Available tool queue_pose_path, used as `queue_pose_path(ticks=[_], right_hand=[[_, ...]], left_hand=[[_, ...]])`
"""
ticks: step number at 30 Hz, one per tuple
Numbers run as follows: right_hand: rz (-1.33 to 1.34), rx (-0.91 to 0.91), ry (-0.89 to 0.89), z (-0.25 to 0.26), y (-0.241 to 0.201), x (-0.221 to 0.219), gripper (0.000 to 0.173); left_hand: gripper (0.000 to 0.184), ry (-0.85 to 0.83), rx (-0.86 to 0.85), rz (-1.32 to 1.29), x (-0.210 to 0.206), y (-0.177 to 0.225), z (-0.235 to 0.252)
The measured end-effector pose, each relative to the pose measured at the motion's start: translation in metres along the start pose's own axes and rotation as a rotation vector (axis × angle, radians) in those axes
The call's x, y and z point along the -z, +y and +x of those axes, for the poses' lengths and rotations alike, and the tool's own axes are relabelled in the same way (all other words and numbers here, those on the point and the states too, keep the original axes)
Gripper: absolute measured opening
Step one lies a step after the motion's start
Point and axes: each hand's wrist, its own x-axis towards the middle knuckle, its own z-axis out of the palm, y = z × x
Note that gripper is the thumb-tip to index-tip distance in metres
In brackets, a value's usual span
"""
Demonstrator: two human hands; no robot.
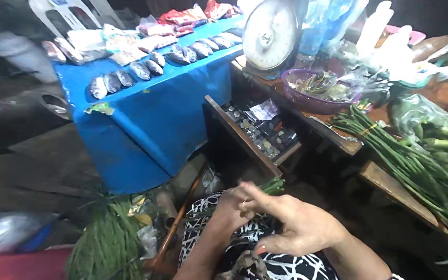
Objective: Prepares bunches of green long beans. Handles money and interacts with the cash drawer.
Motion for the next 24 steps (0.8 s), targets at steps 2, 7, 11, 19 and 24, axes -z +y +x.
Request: queue_pose_path(ticks=[2, 7, 11, 19, 24], right_hand=[[-0.204, 0.002, -0.034, 0.003, 0.001, -0.005, 0.064], [-0.324, -0.053, 0.376, 0.007, 0.038, -0.023, 0.047], [-0.125, -0.422, 0.168, 0.008, 0.055, -0.04, 0.089], [-0.234, -0.219, 0.465, -0.032, 0.016, 0.015, 0.038], [-0.851, -0.351, 0.518, -0.084, -0.044, 0.084, 0.035]], left_hand=[[0.041, -0.126, 0.258, -0.046, 0.011, 0.004, 0.011], [0.013, 0.458, 0.215, -1.037, 0.018, 0.0, 0.016], [0.021, 0.533, -0.22, -1.583, 0.024, 0.006, 0.018], [0.071, 0.445, -0.011, -1.406, 0.033, -0.018, 0.007], [0.034, 0.263, 0.244, -1.014, 0.022, -0.065, -0.013]])
